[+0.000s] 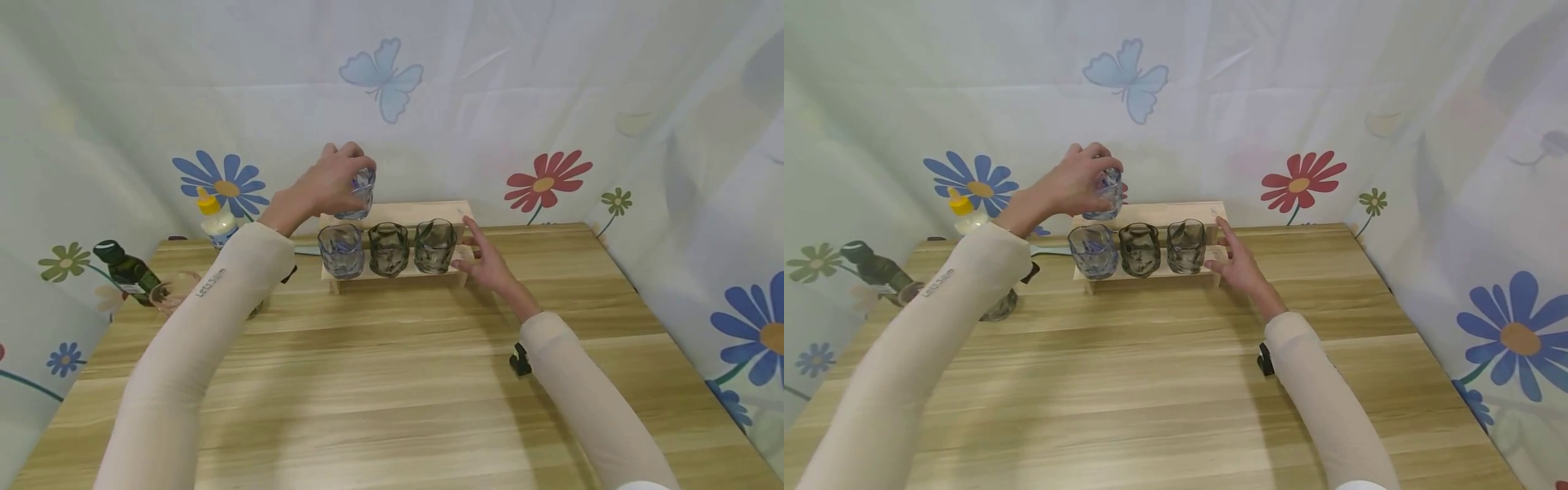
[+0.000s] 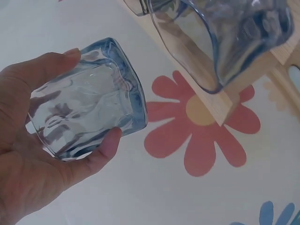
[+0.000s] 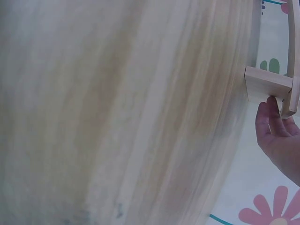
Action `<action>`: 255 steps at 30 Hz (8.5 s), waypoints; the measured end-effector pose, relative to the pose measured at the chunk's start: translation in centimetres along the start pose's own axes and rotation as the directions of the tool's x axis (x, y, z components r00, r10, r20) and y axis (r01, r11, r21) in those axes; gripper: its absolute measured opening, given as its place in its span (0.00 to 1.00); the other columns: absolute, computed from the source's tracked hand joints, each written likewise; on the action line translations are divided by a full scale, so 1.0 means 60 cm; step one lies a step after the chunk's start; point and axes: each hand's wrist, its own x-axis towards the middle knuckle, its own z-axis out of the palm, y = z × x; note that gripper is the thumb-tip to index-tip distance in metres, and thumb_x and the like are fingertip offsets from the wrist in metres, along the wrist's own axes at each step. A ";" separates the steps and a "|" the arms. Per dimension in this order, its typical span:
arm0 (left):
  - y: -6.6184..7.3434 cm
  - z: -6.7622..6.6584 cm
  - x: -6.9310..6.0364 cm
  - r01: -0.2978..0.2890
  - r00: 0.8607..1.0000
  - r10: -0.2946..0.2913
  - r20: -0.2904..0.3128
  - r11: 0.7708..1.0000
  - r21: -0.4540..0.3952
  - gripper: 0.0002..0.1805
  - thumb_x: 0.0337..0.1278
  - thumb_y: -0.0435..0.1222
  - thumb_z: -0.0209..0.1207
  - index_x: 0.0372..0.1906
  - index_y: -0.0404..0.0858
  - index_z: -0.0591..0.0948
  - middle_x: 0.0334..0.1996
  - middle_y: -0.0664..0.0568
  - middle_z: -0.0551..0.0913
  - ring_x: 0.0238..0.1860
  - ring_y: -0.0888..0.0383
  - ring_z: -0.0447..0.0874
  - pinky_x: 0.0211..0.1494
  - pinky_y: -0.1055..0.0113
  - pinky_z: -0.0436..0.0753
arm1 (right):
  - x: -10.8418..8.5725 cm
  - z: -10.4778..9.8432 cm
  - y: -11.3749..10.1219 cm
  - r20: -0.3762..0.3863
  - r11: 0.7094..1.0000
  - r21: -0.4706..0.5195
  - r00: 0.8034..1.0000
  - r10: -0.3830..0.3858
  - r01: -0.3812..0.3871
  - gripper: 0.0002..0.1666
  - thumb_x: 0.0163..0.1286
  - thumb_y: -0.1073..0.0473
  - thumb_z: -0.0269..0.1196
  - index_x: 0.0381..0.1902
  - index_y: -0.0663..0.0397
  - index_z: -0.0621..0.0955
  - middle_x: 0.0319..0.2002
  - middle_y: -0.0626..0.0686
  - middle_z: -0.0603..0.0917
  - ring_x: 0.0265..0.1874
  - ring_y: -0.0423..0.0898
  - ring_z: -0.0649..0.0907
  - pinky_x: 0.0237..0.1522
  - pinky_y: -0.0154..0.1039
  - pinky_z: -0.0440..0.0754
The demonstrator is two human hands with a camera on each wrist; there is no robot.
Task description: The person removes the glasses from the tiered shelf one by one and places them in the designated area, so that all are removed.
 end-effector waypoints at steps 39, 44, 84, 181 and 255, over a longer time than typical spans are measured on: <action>-0.092 0.000 -0.143 0.228 0.972 -0.226 0.056 0.973 -0.035 0.37 0.47 0.35 0.69 0.68 0.40 0.73 0.65 0.34 0.66 0.60 0.32 0.68 0.57 0.35 0.76 | -0.002 0.000 -0.001 0.006 1.000 -0.006 1.000 0.017 -0.017 0.56 0.69 0.65 0.65 0.81 0.31 0.45 0.70 0.69 0.67 0.60 0.71 0.75 0.53 0.62 0.80; -0.095 0.020 -0.148 0.230 0.970 -0.226 0.087 0.973 -0.036 0.37 0.45 0.33 0.70 0.66 0.39 0.75 0.64 0.35 0.67 0.60 0.33 0.69 0.57 0.37 0.77 | -0.001 -0.001 0.001 0.002 1.000 -0.004 1.000 0.013 -0.013 0.56 0.69 0.65 0.65 0.81 0.30 0.46 0.70 0.68 0.67 0.61 0.71 0.75 0.53 0.62 0.79; -0.127 0.152 -0.195 0.166 0.960 -0.156 0.232 0.986 -0.028 0.31 0.43 0.36 0.75 0.56 0.41 0.77 0.54 0.35 0.71 0.54 0.35 0.73 0.51 0.41 0.77 | -0.005 -0.002 -0.006 0.011 1.000 -0.004 1.000 0.020 -0.020 0.56 0.69 0.64 0.65 0.81 0.32 0.45 0.70 0.69 0.67 0.60 0.71 0.75 0.54 0.62 0.79; -0.042 0.117 -0.080 0.006 0.987 0.009 0.159 0.996 -0.090 0.39 0.43 0.41 0.78 0.64 0.46 0.74 0.64 0.39 0.66 0.68 0.39 0.59 0.62 0.39 0.72 | -0.003 0.000 -0.003 0.008 0.999 0.019 0.999 0.034 -0.034 0.55 0.70 0.66 0.64 0.81 0.31 0.46 0.71 0.69 0.65 0.62 0.71 0.74 0.55 0.64 0.78; -0.044 0.118 -0.107 -0.043 0.982 0.057 0.178 0.996 -0.081 0.34 0.45 0.39 0.76 0.61 0.41 0.79 0.56 0.40 0.73 0.51 0.43 0.77 0.54 0.46 0.79 | -0.005 0.001 -0.003 0.001 0.999 0.029 1.000 0.025 -0.025 0.56 0.70 0.66 0.64 0.81 0.31 0.45 0.71 0.69 0.65 0.62 0.71 0.74 0.52 0.59 0.79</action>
